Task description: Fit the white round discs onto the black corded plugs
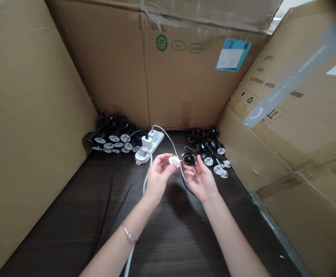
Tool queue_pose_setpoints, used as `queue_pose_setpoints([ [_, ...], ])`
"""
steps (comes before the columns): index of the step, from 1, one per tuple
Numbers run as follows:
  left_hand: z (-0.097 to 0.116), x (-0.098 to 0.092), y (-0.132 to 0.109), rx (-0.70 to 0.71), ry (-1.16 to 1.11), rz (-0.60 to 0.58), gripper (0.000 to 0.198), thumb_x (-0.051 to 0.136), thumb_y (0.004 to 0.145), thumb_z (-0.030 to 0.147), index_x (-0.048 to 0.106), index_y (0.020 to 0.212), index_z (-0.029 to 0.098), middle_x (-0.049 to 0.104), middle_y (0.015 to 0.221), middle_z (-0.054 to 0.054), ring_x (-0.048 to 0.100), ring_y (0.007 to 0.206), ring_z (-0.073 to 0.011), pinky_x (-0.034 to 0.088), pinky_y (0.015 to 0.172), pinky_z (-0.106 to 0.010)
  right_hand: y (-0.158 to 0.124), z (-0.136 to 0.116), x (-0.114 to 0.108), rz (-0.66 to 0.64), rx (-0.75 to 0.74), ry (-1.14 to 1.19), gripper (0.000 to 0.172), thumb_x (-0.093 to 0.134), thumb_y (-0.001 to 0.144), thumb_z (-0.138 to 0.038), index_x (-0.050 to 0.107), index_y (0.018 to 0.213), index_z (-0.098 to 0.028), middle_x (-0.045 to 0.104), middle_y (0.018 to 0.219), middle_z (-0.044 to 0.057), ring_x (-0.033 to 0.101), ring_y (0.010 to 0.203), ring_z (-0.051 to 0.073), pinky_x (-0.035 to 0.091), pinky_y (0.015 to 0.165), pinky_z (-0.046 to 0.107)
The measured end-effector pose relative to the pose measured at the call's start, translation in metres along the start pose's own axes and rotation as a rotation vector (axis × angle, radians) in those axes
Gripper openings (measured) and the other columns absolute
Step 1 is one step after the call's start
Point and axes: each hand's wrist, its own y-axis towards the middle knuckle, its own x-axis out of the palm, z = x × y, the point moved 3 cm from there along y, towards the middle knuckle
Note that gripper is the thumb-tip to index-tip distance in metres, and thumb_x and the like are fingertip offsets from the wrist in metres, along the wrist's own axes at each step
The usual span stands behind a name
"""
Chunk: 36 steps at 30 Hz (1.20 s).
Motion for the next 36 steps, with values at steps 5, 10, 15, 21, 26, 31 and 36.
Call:
queue_pose_setpoints([
  [5, 0.003, -0.001, 0.0, 0.127, 0.158, -0.017, 0.029, 0.067, 0.069, 0.019, 0.059, 0.097, 0.017, 0.061, 0.103, -0.007, 0.06, 0.095, -0.0183, 0.047, 0.087, -0.033, -0.001, 0.001, 0.001, 0.0, 0.029, 0.036, 0.018, 0.052, 0.083, -0.026, 0.06, 0.071, -0.016, 0.064, 0.083, 0.005, 0.048, 0.054, 0.006, 0.044, 0.041, 0.012],
  [10, -0.001, 0.001, 0.0, 0.11, 0.175, -0.037, 0.031, 0.068, 0.067, 0.017, 0.061, 0.097, 0.017, 0.064, 0.103, -0.007, 0.059, 0.097, -0.0184, 0.044, 0.091, -0.033, -0.001, 0.002, 0.001, 0.017, 0.04, 0.018, 0.019, 0.052, 0.084, -0.027, 0.061, 0.072, -0.016, 0.063, 0.081, 0.005, 0.048, 0.053, 0.005, 0.043, 0.04, 0.012],
  [15, -0.002, 0.002, -0.001, 0.095, 0.123, -0.05, 0.031, 0.068, 0.068, 0.017, 0.06, 0.097, 0.018, 0.065, 0.103, -0.006, 0.059, 0.097, -0.0178, 0.045, 0.091, -0.033, 0.0, 0.001, 0.0, 0.023, 0.035, 0.008, 0.015, 0.054, 0.083, -0.025, 0.062, 0.074, -0.016, 0.061, 0.068, 0.001, 0.047, 0.05, 0.005, 0.042, 0.038, 0.01],
  [21, 0.001, 0.002, -0.002, 0.113, 0.109, -0.041, 0.031, 0.068, 0.068, 0.017, 0.06, 0.098, 0.018, 0.064, 0.105, -0.007, 0.059, 0.1, -0.0185, 0.044, 0.091, -0.034, -0.002, 0.0, 0.002, 0.039, 0.03, 0.007, 0.015, 0.055, 0.083, -0.024, 0.062, 0.074, -0.014, 0.061, 0.066, 0.001, 0.049, 0.05, 0.004, 0.042, 0.038, 0.01],
  [26, 0.004, 0.005, -0.004, 0.156, 0.156, -0.033, 0.03, 0.069, 0.067, 0.017, 0.061, 0.096, 0.019, 0.064, 0.102, -0.006, 0.059, 0.097, -0.0178, 0.046, 0.089, -0.032, -0.001, 0.002, 0.001, 0.069, 0.016, -0.045, 0.012, 0.059, 0.081, -0.022, 0.062, 0.072, -0.014, 0.063, 0.065, 0.0, 0.051, 0.048, 0.004, 0.042, 0.038, 0.01],
  [31, 0.009, 0.008, -0.008, 0.239, 0.251, -0.025, 0.027, 0.068, 0.068, 0.018, 0.062, 0.095, 0.02, 0.059, 0.1, -0.005, 0.057, 0.097, -0.0174, 0.05, 0.082, -0.028, -0.001, 0.004, -0.001, 0.017, -0.018, -0.123, 0.011, 0.063, 0.077, -0.024, 0.062, 0.073, -0.013, 0.063, 0.065, 0.0, 0.054, 0.05, 0.005, 0.045, 0.042, 0.012],
  [36, 0.016, 0.009, -0.012, 0.36, 0.415, -0.002, 0.027, 0.068, 0.069, 0.02, 0.064, 0.095, 0.022, 0.054, 0.099, -0.004, 0.056, 0.091, -0.0155, 0.054, 0.077, -0.027, -0.004, 0.007, 0.002, -0.045, -0.046, -0.204, 0.01, 0.064, 0.075, -0.023, 0.062, 0.079, -0.014, 0.066, 0.069, 0.0, 0.056, 0.051, 0.005, 0.046, 0.044, 0.012],
])
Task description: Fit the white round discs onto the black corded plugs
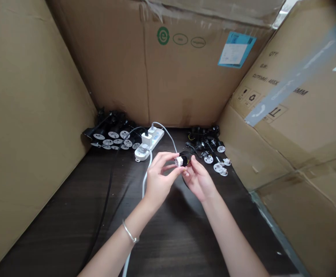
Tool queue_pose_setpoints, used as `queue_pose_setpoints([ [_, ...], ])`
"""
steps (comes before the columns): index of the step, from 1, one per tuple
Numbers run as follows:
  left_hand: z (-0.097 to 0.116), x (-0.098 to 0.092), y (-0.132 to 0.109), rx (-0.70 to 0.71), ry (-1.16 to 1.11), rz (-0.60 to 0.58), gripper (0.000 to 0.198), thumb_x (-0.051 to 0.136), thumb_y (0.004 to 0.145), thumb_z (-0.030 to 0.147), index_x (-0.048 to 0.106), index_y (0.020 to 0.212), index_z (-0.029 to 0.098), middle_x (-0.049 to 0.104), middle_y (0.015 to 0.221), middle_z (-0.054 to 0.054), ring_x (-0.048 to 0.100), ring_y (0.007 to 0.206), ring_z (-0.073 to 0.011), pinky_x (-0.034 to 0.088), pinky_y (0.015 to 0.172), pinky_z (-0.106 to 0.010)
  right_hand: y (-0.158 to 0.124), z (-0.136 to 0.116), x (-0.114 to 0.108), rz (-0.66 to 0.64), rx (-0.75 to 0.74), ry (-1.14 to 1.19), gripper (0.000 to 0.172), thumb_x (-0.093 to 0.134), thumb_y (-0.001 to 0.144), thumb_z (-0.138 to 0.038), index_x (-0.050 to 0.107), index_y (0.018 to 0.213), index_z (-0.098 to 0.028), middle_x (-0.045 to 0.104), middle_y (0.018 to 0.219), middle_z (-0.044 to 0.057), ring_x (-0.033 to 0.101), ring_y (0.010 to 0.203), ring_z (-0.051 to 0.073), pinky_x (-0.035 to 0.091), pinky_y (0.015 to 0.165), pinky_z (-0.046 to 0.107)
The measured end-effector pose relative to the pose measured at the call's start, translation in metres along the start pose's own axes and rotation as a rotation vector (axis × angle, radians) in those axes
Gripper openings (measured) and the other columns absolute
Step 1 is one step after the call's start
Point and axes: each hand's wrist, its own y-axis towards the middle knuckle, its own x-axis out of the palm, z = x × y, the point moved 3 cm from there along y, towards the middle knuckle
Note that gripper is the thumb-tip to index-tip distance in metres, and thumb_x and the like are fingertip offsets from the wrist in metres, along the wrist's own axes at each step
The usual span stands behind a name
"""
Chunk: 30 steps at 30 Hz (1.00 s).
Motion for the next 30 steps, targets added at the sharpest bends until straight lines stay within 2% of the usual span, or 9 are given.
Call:
queue_pose_setpoints([
  [4, 0.004, -0.003, -0.001, 0.077, 0.154, 0.021, 0.028, 0.066, 0.07, 0.022, 0.065, 0.098, 0.024, 0.054, 0.097, -0.003, 0.057, 0.087, -0.0145, 0.056, 0.073, -0.027, -0.002, 0.002, 0.004, -0.047, -0.021, -0.055, 0.012, 0.065, 0.075, -0.024, 0.061, 0.081, -0.015, 0.066, 0.071, 0.001, 0.058, 0.054, 0.006, 0.046, 0.045, 0.013],
  [9, 0.007, -0.004, -0.005, 0.22, 0.341, 0.074, 0.026, 0.065, 0.073, 0.021, 0.064, 0.099, 0.024, 0.053, 0.109, -0.005, 0.057, 0.094, -0.0172, 0.055, 0.074, -0.028, -0.003, 0.006, 0.006, -0.084, -0.027, -0.079, 0.009, 0.064, 0.076, -0.023, 0.061, 0.08, -0.015, 0.064, 0.065, -0.002, 0.055, 0.051, 0.005, 0.047, 0.047, 0.013],
  [14, 0.004, -0.003, -0.009, 0.293, 0.404, 0.08, 0.048, 0.065, 0.073, 0.02, 0.049, 0.118, 0.023, 0.059, 0.106, -0.006, 0.059, 0.091, -0.0162, 0.053, 0.076, -0.029, -0.004, 0.011, 0.006, -0.049, 0.005, -0.048, 0.013, 0.067, 0.073, -0.025, 0.061, 0.079, -0.015, 0.064, 0.067, -0.002, 0.055, 0.051, 0.004, 0.046, 0.045, 0.011],
  [16, 0.002, -0.004, -0.01, 0.33, 0.407, 0.079, 0.04, 0.065, 0.073, 0.02, 0.051, 0.111, 0.021, 0.06, 0.106, -0.006, 0.059, 0.091, -0.0166, 0.053, 0.077, -0.031, -0.004, 0.012, 0.006, -0.03, 0.017, -0.024, 0.014, 0.069, 0.071, -0.025, 0.061, 0.076, -0.015, 0.064, 0.066, -0.003, 0.055, 0.05, 0.004, 0.046, 0.044, 0.011],
  [19, 0.003, -0.003, -0.009, 0.419, 0.473, 0.027, 0.019, 0.062, 0.076, 0.018, 0.058, 0.095, 0.019, 0.06, 0.107, -0.007, 0.058, 0.095, -0.0178, 0.05, 0.082, -0.033, -0.003, 0.012, 0.005, -0.016, 0.032, 0.001, 0.015, 0.07, 0.07, -0.026, 0.062, 0.074, -0.014, 0.064, 0.062, -0.002, 0.055, 0.049, 0.004, 0.047, 0.045, 0.011],
  [21, 0.005, -0.003, -0.008, 0.45, 0.481, 0.006, 0.017, 0.06, 0.077, 0.015, 0.06, 0.093, 0.019, 0.059, 0.107, -0.008, 0.057, 0.097, -0.0184, 0.048, 0.084, -0.034, -0.003, 0.011, 0.004, -0.017, 0.039, 0.01, 0.015, 0.07, 0.07, -0.027, 0.062, 0.073, -0.014, 0.064, 0.062, -0.002, 0.056, 0.049, 0.005, 0.048, 0.047, 0.012],
  [25, 0.007, -0.002, -0.006, 0.41, 0.425, -0.006, 0.017, 0.058, 0.077, 0.01, 0.062, 0.091, 0.019, 0.059, 0.106, -0.007, 0.057, 0.097, -0.0178, 0.048, 0.083, -0.033, -0.003, 0.01, 0.004, -0.03, 0.046, 0.028, 0.014, 0.067, 0.073, -0.026, 0.064, 0.076, -0.013, 0.065, 0.064, -0.001, 0.056, 0.05, 0.005, 0.048, 0.047, 0.012],
  [30, 0.004, 0.0, -0.003, 0.178, 0.223, -0.01, 0.011, 0.056, 0.077, 0.01, 0.054, 0.084, 0.018, 0.057, 0.103, -0.005, 0.056, 0.097, -0.0164, 0.049, 0.075, -0.028, -0.002, 0.011, 0.005, -0.029, 0.067, 0.053, 0.011, 0.067, 0.073, -0.024, 0.064, 0.074, -0.013, 0.065, 0.064, -0.001, 0.056, 0.05, 0.004, 0.047, 0.044, 0.011],
])
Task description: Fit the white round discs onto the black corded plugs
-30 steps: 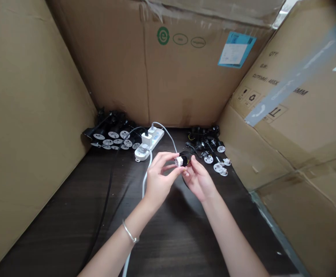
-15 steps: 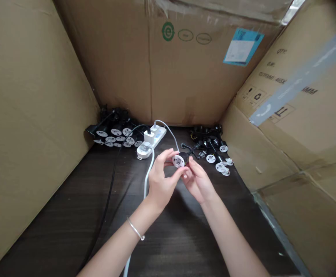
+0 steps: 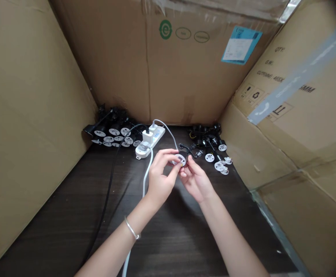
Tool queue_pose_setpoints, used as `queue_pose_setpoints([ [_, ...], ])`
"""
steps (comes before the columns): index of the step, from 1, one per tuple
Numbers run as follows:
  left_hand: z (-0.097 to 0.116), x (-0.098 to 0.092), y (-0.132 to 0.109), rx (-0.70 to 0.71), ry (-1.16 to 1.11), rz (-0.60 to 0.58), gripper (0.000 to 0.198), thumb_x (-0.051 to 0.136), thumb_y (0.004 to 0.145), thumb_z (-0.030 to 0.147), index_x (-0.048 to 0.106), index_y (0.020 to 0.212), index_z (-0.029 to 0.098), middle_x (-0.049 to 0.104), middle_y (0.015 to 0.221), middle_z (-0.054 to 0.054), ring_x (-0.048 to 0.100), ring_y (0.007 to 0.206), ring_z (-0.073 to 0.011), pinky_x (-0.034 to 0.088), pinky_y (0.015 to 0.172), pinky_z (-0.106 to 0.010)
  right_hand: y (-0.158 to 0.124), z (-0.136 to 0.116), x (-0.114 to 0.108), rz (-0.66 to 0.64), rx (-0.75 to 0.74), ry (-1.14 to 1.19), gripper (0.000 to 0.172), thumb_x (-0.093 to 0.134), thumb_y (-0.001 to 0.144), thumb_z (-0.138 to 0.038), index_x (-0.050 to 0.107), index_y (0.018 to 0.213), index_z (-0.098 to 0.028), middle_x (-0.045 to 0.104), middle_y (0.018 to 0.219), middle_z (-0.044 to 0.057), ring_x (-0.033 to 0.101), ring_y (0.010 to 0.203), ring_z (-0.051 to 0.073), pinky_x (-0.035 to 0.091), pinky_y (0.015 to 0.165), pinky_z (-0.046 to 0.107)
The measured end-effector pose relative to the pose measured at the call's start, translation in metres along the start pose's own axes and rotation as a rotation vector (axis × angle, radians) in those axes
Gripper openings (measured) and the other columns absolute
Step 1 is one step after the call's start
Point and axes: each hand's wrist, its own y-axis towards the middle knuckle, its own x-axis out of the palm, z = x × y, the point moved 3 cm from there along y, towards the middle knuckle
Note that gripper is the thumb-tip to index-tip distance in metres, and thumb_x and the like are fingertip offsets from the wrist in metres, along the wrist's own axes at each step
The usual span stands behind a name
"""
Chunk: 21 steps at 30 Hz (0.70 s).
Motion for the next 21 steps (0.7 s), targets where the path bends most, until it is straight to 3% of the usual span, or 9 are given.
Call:
queue_pose_setpoints([
  [4, -0.01, 0.0, 0.003, -0.203, -0.198, 0.044, 0.041, 0.065, 0.069, 0.012, 0.038, 0.099, 0.022, 0.052, 0.112, -0.006, 0.054, 0.1, -0.0163, 0.048, 0.08, -0.031, 0.0, 0.002, -0.002, 0.025, 0.013, 0.013, 0.013, 0.068, 0.073, -0.026, 0.064, 0.07, -0.014, 0.064, 0.06, -0.002, 0.054, 0.046, 0.003, 0.045, 0.042, 0.01],
  [7, -0.017, 0.002, 0.004, -0.307, -0.246, -0.063, 0.06, 0.068, 0.067, 0.017, 0.032, 0.115, 0.026, 0.043, 0.127, -0.008, 0.048, 0.111, -0.0183, 0.042, 0.091, -0.035, 0.001, 0.004, -0.004, 0.047, 0.063, 0.0, 0.019, 0.067, 0.073, -0.032, 0.065, 0.073, -0.013, 0.063, 0.059, -0.001, 0.051, 0.044, 0.003, 0.042, 0.038, 0.009],
  [11, -0.019, 0.007, 0.001, -0.36, -0.225, -0.267, 0.049, 0.058, 0.077, 0.022, 0.04, 0.122, 0.027, 0.037, 0.133, -0.007, 0.051, 0.105, -0.0184, 0.045, 0.085, -0.031, 0.001, 0.006, -0.006, 0.041, 0.064, -0.138, 0.03, 0.067, 0.07, -0.043, 0.064, 0.074, -0.013, 0.057, 0.052, -0.002, 0.046, 0.04, 0.005, 0.038, 0.035, 0.013],
  [14, -0.016, 0.011, -0.003, -0.389, -0.242, -0.363, 0.044, 0.049, 0.083, 0.024, 0.04, 0.126, 0.028, 0.055, 0.106, -0.005, 0.056, 0.078, -0.0129, 0.048, 0.068, -0.025, 0.001, 0.005, -0.007, 0.091, -0.01, -0.254, 0.032, 0.065, 0.07, -0.047, 0.063, 0.072, -0.014, 0.057, 0.054, -0.002, 0.047, 0.043, 0.006, 0.038, 0.038, 0.014],
  [17, -0.013, 0.014, -0.006, -0.374, -0.238, -0.341, 0.036, 0.048, 0.084, 0.027, 0.043, 0.12, 0.026, 0.057, 0.086, -0.001, 0.052, 0.062, -0.0093, 0.046, 0.059, -0.022, 0.0, 0.006, -0.006, 0.119, -0.027, -0.343, 0.034, 0.061, 0.073, -0.05, 0.06, 0.071, -0.016, 0.055, 0.055, -0.003, 0.045, 0.042, 0.005, 0.035, 0.039, 0.015],
  [21, -0.012, 0.014, -0.007, -0.314, -0.157, -0.253, 0.027, 0.049, 0.084, 0.029, 0.048, 0.109, 0.021, 0.058, 0.094, -0.003, 0.056, 0.071, -0.0116, 0.048, 0.065, -0.023, -0.003, -0.002, -0.007, 0.164, -0.156, -0.654, 0.043, 0.051, 0.077, -0.054, 0.056, 0.061, -0.015, 0.048, 0.047, -0.004, 0.039, 0.04, 0.006, 0.03, 0.039, 0.019],
])
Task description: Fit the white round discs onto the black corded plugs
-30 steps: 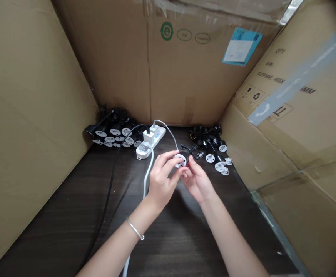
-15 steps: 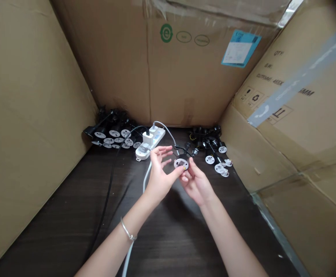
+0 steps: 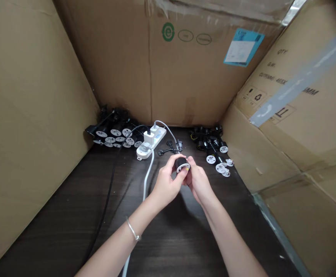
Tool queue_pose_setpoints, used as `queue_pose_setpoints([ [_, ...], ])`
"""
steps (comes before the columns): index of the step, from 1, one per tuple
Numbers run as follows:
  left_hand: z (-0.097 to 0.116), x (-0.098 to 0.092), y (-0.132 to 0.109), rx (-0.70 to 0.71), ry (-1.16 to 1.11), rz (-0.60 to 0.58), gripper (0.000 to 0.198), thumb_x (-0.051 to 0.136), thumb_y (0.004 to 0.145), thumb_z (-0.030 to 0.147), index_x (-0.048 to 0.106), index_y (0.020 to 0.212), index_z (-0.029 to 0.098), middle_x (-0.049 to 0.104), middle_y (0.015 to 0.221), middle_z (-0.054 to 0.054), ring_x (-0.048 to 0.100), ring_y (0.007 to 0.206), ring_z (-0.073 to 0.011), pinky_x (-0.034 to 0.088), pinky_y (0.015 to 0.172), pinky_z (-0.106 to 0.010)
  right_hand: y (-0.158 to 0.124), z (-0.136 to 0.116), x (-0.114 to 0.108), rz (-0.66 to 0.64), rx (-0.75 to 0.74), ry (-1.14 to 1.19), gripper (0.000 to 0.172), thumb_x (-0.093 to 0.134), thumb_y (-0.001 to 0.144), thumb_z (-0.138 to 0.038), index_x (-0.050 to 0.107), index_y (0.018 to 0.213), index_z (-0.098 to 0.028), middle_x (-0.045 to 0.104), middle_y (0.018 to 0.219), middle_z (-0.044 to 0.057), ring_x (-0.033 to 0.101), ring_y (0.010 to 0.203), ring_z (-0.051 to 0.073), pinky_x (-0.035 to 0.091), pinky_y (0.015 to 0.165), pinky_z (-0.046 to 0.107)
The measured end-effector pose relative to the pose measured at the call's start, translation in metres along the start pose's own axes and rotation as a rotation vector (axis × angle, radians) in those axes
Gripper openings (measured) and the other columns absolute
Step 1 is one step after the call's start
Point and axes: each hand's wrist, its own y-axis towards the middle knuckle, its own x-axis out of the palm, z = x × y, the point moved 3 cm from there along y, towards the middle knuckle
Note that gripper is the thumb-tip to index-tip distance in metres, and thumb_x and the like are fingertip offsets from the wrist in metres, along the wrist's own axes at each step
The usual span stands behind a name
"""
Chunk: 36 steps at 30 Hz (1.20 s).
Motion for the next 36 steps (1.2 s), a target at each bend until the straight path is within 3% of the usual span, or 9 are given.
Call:
queue_pose_setpoints([
  [3, 0.0, -0.004, 0.002, 0.041, 0.042, 0.077, 0.026, 0.051, 0.083, 0.027, 0.049, 0.107, 0.019, 0.059, 0.098, -0.004, 0.059, 0.085, -0.0145, 0.047, 0.082, -0.027, -0.002, -0.012, -0.011, 0.183, -0.271, -0.358, 0.042, 0.055, 0.078, -0.047, 0.052, 0.051, -0.015, 0.04, 0.043, -0.006, 0.035, 0.042, 0.006, 0.03, 0.043, 0.02],
  [6, -0.001, -0.009, 0.004, 0.024, -0.013, 0.115, 0.027, 0.05, 0.083, 0.029, 0.048, 0.108, 0.019, 0.059, 0.099, -0.005, 0.061, 0.084, -0.0155, 0.05, 0.077, -0.028, -0.003, -0.019, -0.016, 0.263, -0.403, -0.37, 0.025, 0.059, 0.076, -0.041, 0.057, 0.07, -0.016, 0.052, 0.061, -0.003, 0.047, 0.055, 0.009, 0.038, 0.049, 0.02],
  [9, 0.0, -0.009, 0.005, 0.023, 0.021, 0.079, 0.028, 0.05, 0.082, 0.028, 0.05, 0.109, 0.019, 0.06, 0.1, -0.005, 0.062, 0.076, -0.0142, 0.052, 0.069, -0.025, -0.003, -0.02, -0.008, 0.088, -0.368, -0.205, 0.032, 0.063, 0.074, -0.034, 0.056, 0.102, -0.021, 0.059, 0.104, 0.005, 0.057, 0.087, 0.015, 0.048, 0.066, 0.024],
  [11, 0.001, -0.007, 0.004, 0.048, 0.084, 0.048, 0.03, 0.051, 0.082, 0.024, 0.051, 0.111, 0.019, 0.061, 0.103, -0.005, 0.061, 0.079, -0.0143, 0.051, 0.072, -0.025, -0.004, -0.019, 0.0, -0.059, -0.313, -0.127, 0.036, 0.062, 0.075, -0.029, 0.055, 0.11, -0.024, 0.056, 0.116, 0.005, 0.055, 0.099, 0.016, 0.048, 0.077, 0.026],
  [14, 0.0, -0.006, 0.003, 0.06, 0.123, 0.047, 0.036, 0.052, 0.08, 0.021, 0.049, 0.116, 0.018, 0.061, 0.105, -0.006, 0.06, 0.088, -0.0167, 0.048, 0.08, -0.028, -0.007, -0.017, 0.006, -0.163, -0.247, -0.031, 0.032, 0.058, 0.078, -0.025, 0.059, 0.11, -0.026, 0.059, 0.115, 0.004, 0.056, 0.098, 0.015, 0.047, 0.08, 0.025],
  [21, -0.003, -0.006, 0.003, 0.013, -0.041, -0.042, 0.046, 0.056, 0.078, 0.024, 0.044, 0.123, 0.017, 0.057, 0.115, -0.009, 0.056, 0.101, -0.02, 0.045, 0.088, -0.033, -0.006, -0.018, -0.001, -0.13, -0.263, 0.045, 0.023, 0.062, 0.074, -0.02, 0.067, 0.096, -0.025, 0.061, 0.11, 0.002, 0.054, 0.1, 0.018, 0.047, 0.083, 0.028],
  [24, 0.001, -0.007, 0.002, 0.002, -0.144, -0.112, 0.043, 0.054, 0.08, 0.025, 0.046, 0.122, 0.019, 0.057, 0.115, -0.007, 0.056, 0.099, -0.0188, 0.046, 0.085, -0.03, -0.005, -0.019, -0.003, -0.138, -0.239, 0.068, 0.021, 0.061, 0.075, -0.02, 0.067, 0.094, -0.025, 0.061, 0.104, 0.002, 0.056, 0.09, 0.016, 0.049, 0.074, 0.026],
  [29, 0.001, -0.006, 0.001, -0.048, -0.089, -0.12, 0.038, 0.042, 0.087, 0.032, 0.045, 0.122, 0.018, 0.061, 0.092, -0.005, 0.058, 0.078, -0.0155, 0.048, 0.072, -0.027, -0.005, -0.019, -0.003, -0.13, -0.252, 0.07, 0.018, 0.062, 0.074, -0.021, 0.068, 0.091, -0.025, 0.06, 0.097, 0.001, 0.052, 0.066, 0.009, 0.045, 0.053, 0.02],
  [36, -0.001, -0.003, 0.0, -0.005, 0.106, -0.091, 0.038, 0.034, 0.09, 0.035, 0.041, 0.122, 0.016, 0.058, 0.067, -0.001, 0.057, 0.064, -0.0148, 0.046, 0.063, -0.026, -0.005, -0.015, -0.001, -0.064, -0.245, 0.071, 0.02, 0.062, 0.074, -0.027, 0.068, 0.092, -0.023, 0.058, 0.076, 0.0, 0.045, 0.05, 0.007, 0.039, 0.043, 0.021],
])
